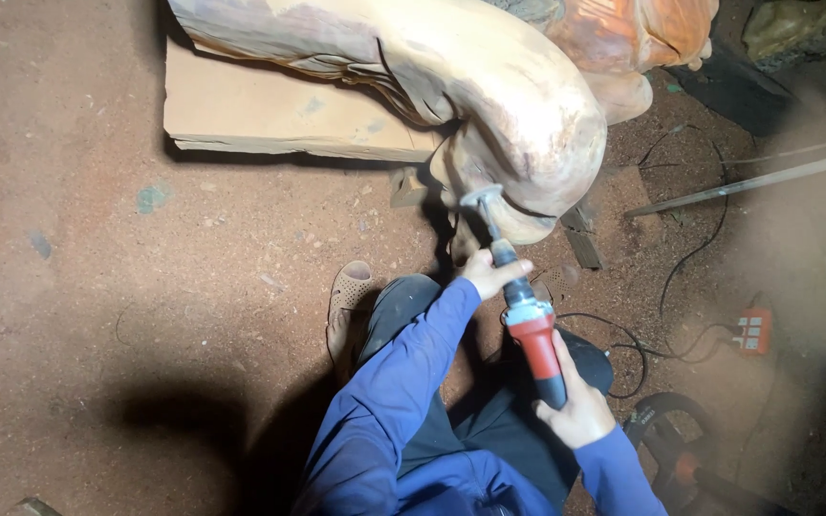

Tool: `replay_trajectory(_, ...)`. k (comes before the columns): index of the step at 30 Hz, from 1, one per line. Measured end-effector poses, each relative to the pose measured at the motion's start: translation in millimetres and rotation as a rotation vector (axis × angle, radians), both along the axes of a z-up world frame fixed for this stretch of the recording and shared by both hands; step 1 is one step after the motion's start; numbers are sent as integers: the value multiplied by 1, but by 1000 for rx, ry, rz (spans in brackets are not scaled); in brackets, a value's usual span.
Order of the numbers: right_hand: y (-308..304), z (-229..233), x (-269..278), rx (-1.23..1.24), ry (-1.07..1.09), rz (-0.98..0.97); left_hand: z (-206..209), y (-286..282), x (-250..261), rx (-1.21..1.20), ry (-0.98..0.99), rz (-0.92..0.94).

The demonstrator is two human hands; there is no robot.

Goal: Sanding and smoothing the surface of a large wooden sculpture using a rotary power tool.

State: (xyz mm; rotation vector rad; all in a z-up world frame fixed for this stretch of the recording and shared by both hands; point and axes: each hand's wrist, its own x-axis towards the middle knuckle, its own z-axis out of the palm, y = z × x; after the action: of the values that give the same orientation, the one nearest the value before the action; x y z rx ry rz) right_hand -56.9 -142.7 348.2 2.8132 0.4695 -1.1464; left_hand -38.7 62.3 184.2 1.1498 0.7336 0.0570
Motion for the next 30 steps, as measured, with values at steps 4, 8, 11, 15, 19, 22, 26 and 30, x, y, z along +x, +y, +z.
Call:
replay_trajectory(4, -9, 1, -1, -40, -6, -14, -19, -13, 7, -11, -91, -18)
replay_trajectory(8, 6, -3, 2, -6, 21, 23, -23, -2, 3, -9, -124, 119)
replay_trajectory(11, 14, -5, 3, 29, 29, 59, -35, 1, 4, -3, -56, 188)
replay_trajectory(15, -3, -20, 10, 45, -5, 145, -50, -6, 12, -7, -69, 229)
replay_trajectory(19, -2, -4, -3, -17, 7, 15, -31, -6, 2, 27, -172, 76)
replay_trajectory(22, -1, -8, -2, -23, 5, 24, -36, -5, 2, -24, -224, 54)
replay_trajectory(26, 3, -28, 9, 31, 21, 75, -70, 1, 17, -17, 44, 63)
replay_trajectory(30, 7, -37, 10, 70, 28, 47, -72, 3, 9, -17, 230, 23)
